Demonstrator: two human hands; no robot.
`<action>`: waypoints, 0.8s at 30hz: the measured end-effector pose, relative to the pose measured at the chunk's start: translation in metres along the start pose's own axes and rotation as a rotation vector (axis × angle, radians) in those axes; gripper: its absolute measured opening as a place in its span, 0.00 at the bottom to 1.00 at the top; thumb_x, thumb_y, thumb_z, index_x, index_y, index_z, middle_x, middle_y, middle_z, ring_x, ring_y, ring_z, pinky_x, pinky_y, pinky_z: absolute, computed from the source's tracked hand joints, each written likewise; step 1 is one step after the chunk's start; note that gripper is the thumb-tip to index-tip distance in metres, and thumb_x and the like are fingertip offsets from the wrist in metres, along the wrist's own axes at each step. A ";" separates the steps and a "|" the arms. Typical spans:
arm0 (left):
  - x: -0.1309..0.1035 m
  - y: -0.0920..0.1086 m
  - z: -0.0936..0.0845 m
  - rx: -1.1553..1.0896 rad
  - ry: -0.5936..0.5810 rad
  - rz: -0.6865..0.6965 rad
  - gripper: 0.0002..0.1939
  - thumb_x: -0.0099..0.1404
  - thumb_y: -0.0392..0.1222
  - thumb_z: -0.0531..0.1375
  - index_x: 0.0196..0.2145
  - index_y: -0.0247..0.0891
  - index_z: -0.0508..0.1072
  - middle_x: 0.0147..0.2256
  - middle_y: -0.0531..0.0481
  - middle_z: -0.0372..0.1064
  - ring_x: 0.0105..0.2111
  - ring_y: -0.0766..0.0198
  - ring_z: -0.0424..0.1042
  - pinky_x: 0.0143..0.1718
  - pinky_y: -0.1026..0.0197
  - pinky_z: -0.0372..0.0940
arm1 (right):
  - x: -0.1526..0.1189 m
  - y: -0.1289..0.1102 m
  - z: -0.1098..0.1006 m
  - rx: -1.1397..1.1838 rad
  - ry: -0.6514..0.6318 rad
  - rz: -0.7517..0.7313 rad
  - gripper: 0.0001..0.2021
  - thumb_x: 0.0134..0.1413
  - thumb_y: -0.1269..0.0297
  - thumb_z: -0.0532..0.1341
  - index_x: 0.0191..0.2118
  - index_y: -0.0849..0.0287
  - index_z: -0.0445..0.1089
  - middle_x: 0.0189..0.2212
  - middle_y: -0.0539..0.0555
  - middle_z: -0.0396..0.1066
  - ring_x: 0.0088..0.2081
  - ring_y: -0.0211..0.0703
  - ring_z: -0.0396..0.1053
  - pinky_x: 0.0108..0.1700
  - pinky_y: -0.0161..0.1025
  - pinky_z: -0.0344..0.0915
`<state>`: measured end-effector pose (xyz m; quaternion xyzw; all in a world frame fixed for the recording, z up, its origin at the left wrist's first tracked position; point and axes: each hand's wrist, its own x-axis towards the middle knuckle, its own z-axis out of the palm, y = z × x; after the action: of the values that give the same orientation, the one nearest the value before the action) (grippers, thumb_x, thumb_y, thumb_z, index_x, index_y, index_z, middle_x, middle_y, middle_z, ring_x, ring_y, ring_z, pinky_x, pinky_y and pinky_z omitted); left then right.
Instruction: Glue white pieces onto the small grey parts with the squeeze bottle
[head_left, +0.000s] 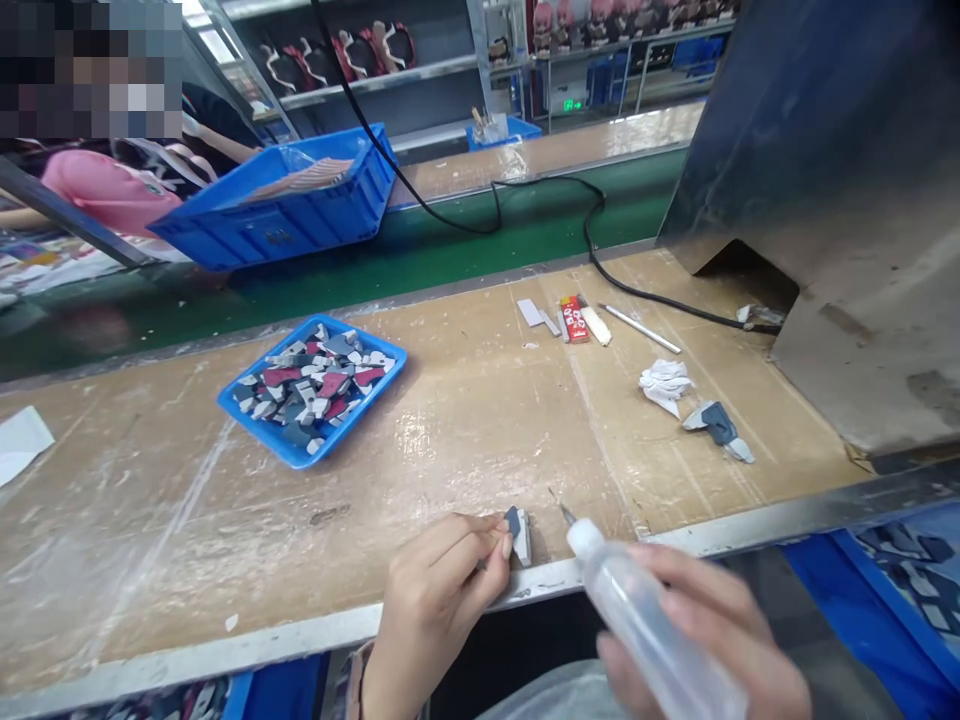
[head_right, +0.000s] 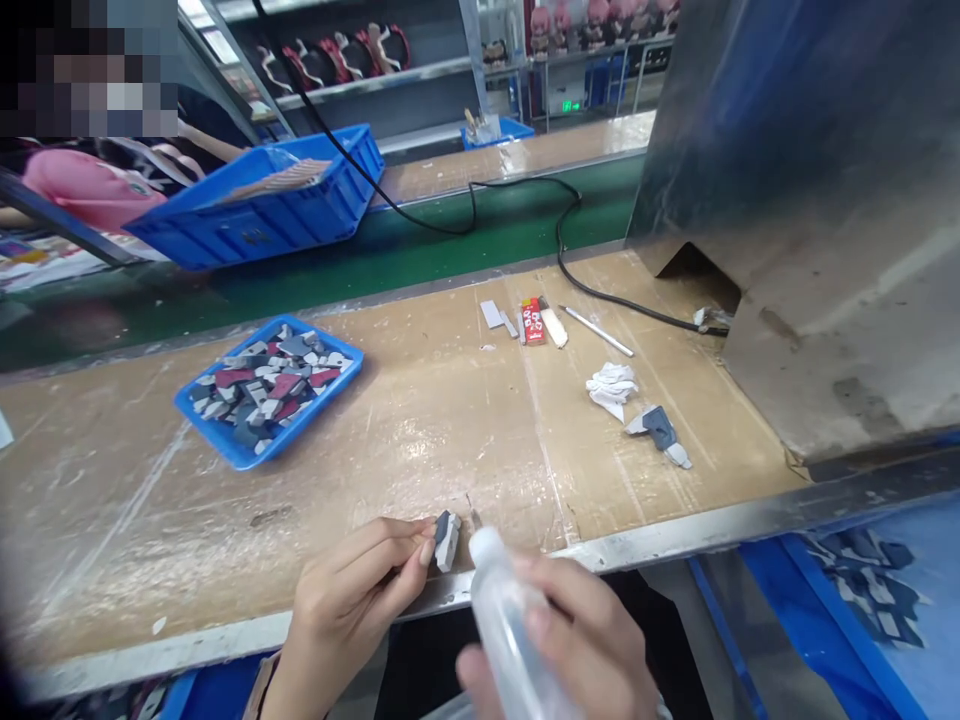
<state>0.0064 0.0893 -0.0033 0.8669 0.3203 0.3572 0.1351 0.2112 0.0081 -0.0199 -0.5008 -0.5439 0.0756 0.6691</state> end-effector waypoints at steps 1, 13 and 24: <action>-0.001 0.000 -0.001 0.014 -0.006 0.012 0.07 0.71 0.29 0.59 0.35 0.36 0.74 0.33 0.49 0.77 0.37 0.66 0.79 0.38 0.66 0.74 | 0.004 0.003 0.001 -0.029 0.015 0.007 0.24 0.40 0.72 0.76 0.44 0.53 0.72 0.43 0.54 0.77 0.42 0.48 0.79 0.37 0.39 0.80; -0.014 0.012 0.000 0.256 -0.045 -0.009 0.13 0.76 0.38 0.52 0.53 0.32 0.71 0.36 0.46 0.71 0.35 0.60 0.73 0.34 0.59 0.70 | 0.038 0.039 0.021 -0.140 -0.152 0.516 0.29 0.53 0.49 0.69 0.57 0.53 0.61 0.49 0.61 0.75 0.50 0.55 0.74 0.52 0.53 0.69; -0.002 0.049 -0.010 0.168 0.119 0.238 0.15 0.78 0.42 0.52 0.44 0.28 0.73 0.32 0.46 0.73 0.34 0.62 0.69 0.39 0.58 0.67 | -0.008 0.000 -0.007 0.384 -0.258 0.492 0.20 0.62 0.42 0.61 0.44 0.55 0.71 0.30 0.51 0.67 0.31 0.41 0.68 0.34 0.37 0.66</action>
<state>0.0202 0.0509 0.0250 0.8843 0.2517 0.3932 -0.0005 0.2134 -0.0010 -0.0246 -0.4684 -0.4627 0.3987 0.6384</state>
